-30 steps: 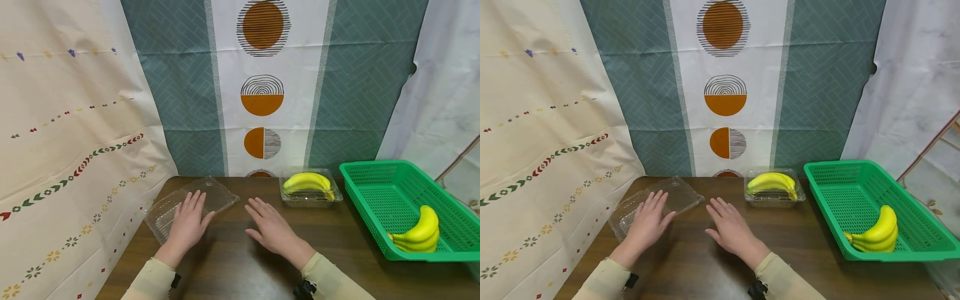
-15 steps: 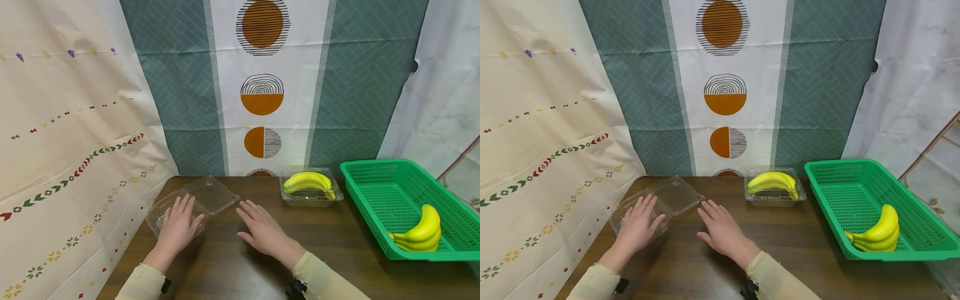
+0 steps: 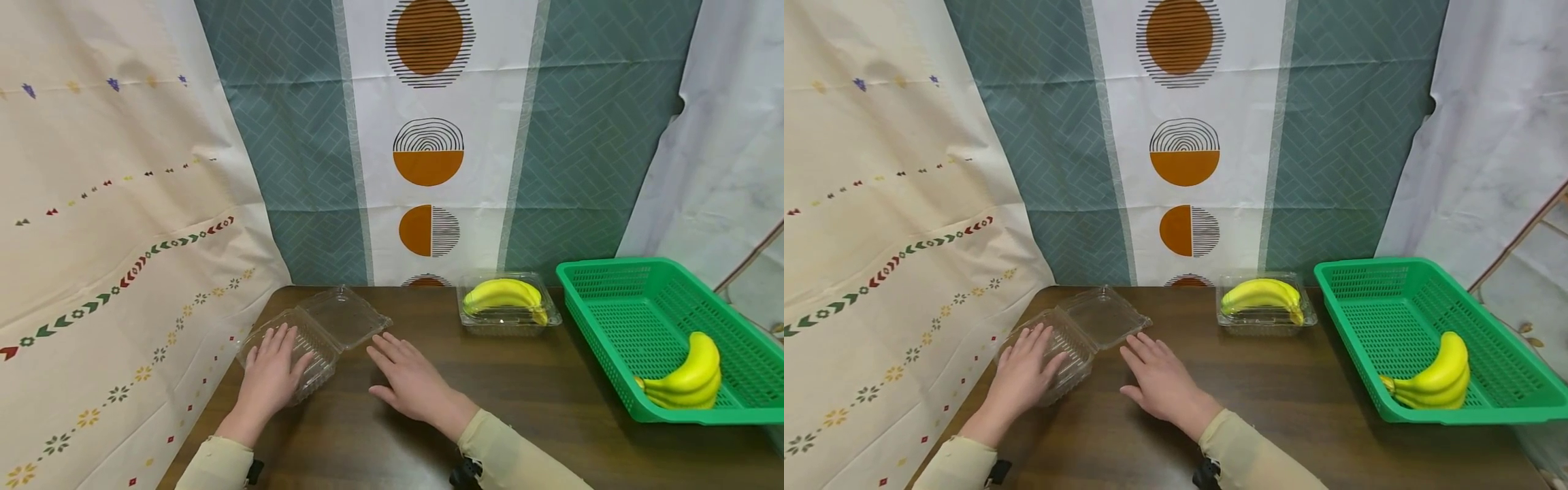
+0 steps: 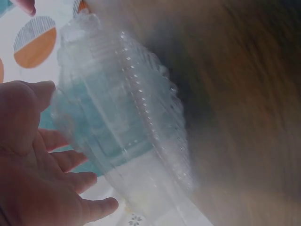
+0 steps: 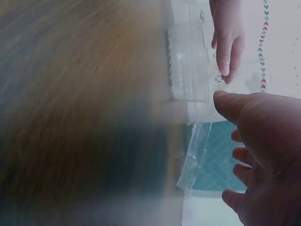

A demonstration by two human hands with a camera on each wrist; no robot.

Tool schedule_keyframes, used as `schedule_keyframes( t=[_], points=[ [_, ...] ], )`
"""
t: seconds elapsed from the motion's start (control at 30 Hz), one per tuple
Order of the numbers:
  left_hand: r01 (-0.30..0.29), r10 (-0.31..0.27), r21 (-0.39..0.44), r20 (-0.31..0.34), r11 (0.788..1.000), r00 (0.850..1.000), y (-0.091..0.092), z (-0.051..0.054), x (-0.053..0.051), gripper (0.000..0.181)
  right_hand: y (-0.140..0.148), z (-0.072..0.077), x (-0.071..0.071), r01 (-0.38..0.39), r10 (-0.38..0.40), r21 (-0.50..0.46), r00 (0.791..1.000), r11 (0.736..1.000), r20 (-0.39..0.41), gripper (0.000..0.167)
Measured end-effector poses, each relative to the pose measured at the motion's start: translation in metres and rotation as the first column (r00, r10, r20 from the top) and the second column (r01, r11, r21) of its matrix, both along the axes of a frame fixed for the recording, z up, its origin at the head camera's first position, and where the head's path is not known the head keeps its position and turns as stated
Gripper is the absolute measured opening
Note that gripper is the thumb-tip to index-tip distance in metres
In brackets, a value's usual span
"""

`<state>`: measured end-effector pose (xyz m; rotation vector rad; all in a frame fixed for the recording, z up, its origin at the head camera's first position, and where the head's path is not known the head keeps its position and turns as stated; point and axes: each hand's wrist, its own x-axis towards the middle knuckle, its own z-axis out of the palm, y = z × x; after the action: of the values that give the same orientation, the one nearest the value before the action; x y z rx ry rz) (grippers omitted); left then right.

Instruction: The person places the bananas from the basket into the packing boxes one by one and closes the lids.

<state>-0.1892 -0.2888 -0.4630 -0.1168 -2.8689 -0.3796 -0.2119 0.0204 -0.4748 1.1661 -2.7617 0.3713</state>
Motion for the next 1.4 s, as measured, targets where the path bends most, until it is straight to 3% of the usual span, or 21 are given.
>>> schedule_keyframes(
  t=[0.87,1.4],
  points=[
    [-0.062,0.057,0.058,0.084,0.996,0.995,-0.039,-0.015,0.003,0.073,-0.047,-0.004,0.017,-0.077,0.083,0.109,0.995,0.991,-0.048,0.074],
    [-0.087,0.076,0.066,0.152,0.994,0.985,-0.046,-0.017,0.003,0.074,-0.074,-0.007,0.024,-0.176,0.197,0.142,0.969,0.974,-0.149,0.075]
  ],
)
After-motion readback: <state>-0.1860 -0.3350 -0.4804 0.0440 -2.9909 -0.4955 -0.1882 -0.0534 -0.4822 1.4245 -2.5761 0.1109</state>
